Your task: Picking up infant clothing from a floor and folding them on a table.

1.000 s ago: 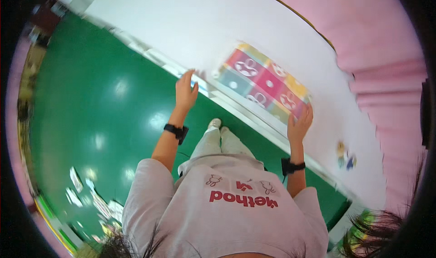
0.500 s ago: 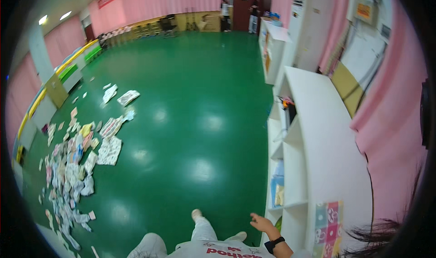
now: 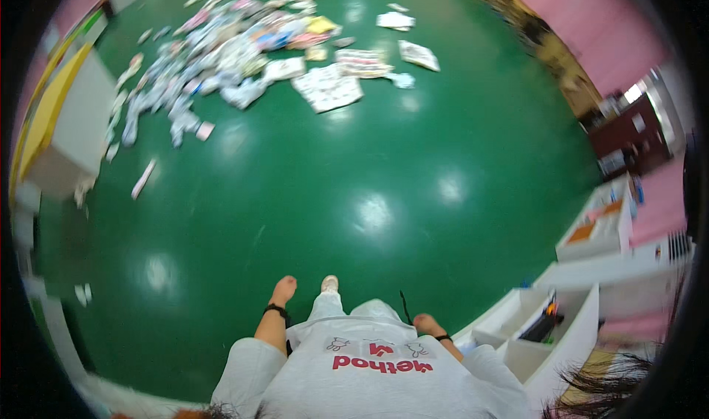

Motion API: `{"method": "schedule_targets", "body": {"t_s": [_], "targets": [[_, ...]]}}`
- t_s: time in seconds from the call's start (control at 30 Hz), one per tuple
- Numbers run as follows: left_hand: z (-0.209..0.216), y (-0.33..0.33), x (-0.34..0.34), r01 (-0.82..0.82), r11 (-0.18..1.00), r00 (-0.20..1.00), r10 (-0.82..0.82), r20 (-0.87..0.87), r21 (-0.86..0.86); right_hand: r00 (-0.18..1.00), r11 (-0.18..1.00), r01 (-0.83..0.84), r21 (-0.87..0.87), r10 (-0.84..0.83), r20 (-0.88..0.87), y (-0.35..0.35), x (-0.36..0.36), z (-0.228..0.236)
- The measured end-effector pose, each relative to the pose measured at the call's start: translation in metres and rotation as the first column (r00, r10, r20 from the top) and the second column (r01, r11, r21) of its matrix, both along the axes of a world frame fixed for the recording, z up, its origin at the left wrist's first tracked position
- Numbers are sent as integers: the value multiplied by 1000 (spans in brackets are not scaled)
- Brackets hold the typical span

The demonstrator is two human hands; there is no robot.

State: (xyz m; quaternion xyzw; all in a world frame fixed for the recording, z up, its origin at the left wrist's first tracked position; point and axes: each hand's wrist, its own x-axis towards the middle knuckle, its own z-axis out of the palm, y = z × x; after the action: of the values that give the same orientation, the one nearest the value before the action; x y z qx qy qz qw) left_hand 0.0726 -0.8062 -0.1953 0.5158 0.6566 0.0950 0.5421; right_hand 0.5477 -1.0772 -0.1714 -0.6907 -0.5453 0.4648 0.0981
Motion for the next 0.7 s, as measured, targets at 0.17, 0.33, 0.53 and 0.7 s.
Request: {"method": "schedule_targets", "body": {"t_s": [0.17,0.33,0.53,0.7], "targets": [[-22,15,-10,-169,981,985,170,8,-91,862,881,470,-45,-470,-190,230,24,67],[-24,8,-25,-244,936,969,243,-35,-252,831,879,449,-161,-477,-285,342,28,68],[52,54,5,107,936,881,-245,-404,-335,991,945,130,-300,-115,68,367,54,26],[50,238,17,472,716,676,-668,-310,-514,820,816,-410,-408,525,226,463,94,42]]}}
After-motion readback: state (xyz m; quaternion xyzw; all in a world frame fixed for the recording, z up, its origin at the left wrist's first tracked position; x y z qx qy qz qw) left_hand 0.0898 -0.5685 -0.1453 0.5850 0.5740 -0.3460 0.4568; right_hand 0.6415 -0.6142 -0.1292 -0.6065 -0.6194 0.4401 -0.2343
